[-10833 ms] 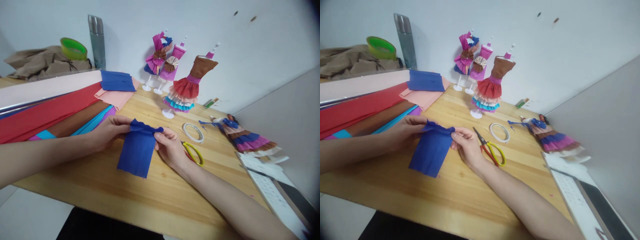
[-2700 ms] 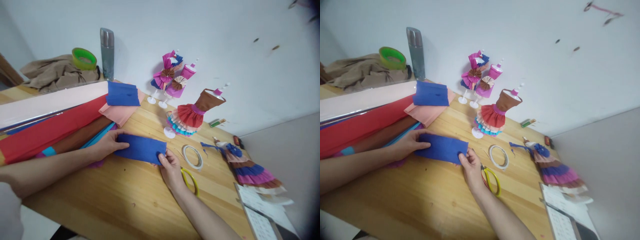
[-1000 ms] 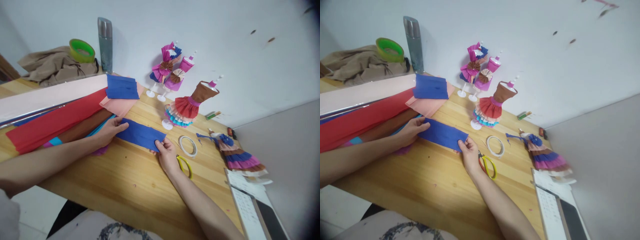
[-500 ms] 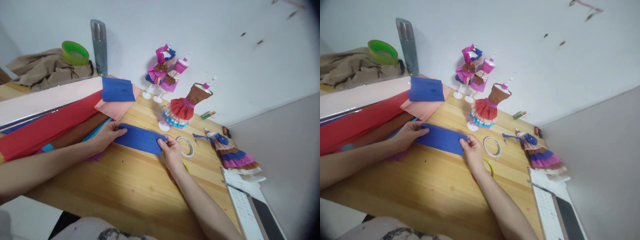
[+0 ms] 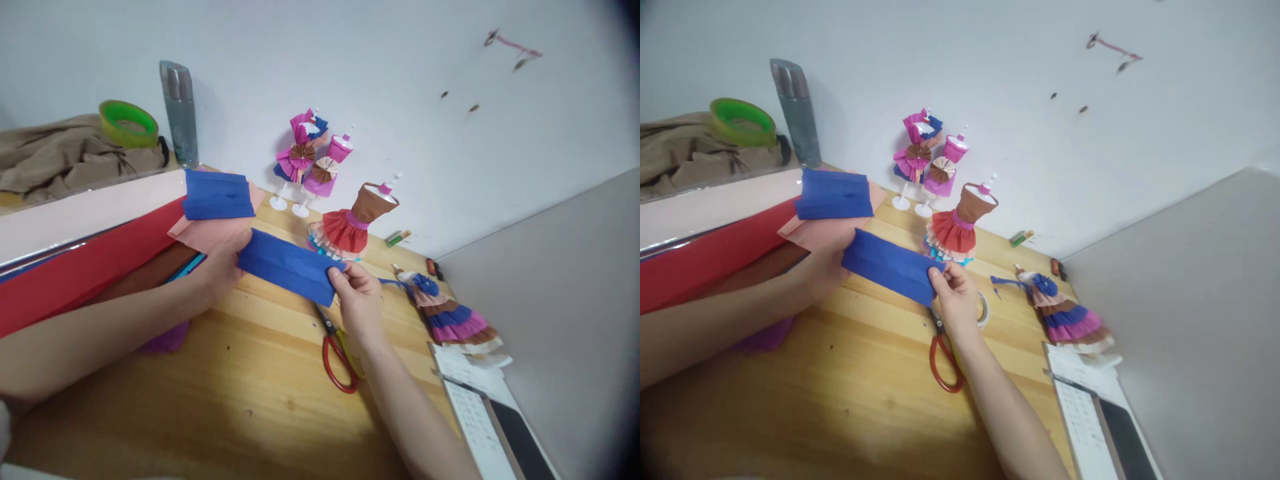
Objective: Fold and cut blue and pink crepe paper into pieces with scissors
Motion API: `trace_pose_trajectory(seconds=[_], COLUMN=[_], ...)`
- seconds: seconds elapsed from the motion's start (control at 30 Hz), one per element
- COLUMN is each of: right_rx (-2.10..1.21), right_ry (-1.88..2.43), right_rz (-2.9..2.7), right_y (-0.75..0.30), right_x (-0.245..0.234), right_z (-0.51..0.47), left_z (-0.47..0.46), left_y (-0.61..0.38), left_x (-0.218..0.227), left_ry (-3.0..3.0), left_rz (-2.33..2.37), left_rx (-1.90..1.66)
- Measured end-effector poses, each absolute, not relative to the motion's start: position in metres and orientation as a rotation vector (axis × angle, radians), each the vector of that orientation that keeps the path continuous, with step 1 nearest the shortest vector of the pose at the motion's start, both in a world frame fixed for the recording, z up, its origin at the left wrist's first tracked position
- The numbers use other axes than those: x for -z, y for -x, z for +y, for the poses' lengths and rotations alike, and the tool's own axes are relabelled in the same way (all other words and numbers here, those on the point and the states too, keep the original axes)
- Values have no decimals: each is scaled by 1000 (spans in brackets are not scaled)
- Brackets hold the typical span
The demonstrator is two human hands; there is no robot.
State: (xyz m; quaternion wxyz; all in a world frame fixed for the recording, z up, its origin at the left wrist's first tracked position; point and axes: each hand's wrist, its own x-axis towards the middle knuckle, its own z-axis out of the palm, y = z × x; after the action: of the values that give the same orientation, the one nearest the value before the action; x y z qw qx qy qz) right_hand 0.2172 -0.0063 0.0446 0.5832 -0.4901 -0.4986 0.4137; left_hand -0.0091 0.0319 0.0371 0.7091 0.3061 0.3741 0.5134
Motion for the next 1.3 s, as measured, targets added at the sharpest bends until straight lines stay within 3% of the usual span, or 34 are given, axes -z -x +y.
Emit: trace_pose_trajectory(seconds=[0.2, 0.53, 0.73, 0.9, 1.13, 1.3], right_rx=[-929, -879, -769, -923, -1270, -1221], right_ry=[1127, 1161, 1173, 1232, 1243, 1290], right_rz=[-1091, -1212, -1124, -1270, -1464, -1372], right_y=[-226, -232, -229, -221, -220, -219], right_x=[-41, -55, -44, -42, -50, -39], right_z=[-2, 10, 15, 3, -3, 0], left_z=[24, 35, 22, 8, 16, 18], left_y=[-9, -20, -24, -31, -25, -22], left_x=[-22, -44, -23, -6, -15, -18], left_ry=[-532, -646, -518, -524, -1001, -1149], left_rz=[811, 812, 631, 732, 911, 867], left_rx=[-1028, -1101, -1084, -997, -986, -909])
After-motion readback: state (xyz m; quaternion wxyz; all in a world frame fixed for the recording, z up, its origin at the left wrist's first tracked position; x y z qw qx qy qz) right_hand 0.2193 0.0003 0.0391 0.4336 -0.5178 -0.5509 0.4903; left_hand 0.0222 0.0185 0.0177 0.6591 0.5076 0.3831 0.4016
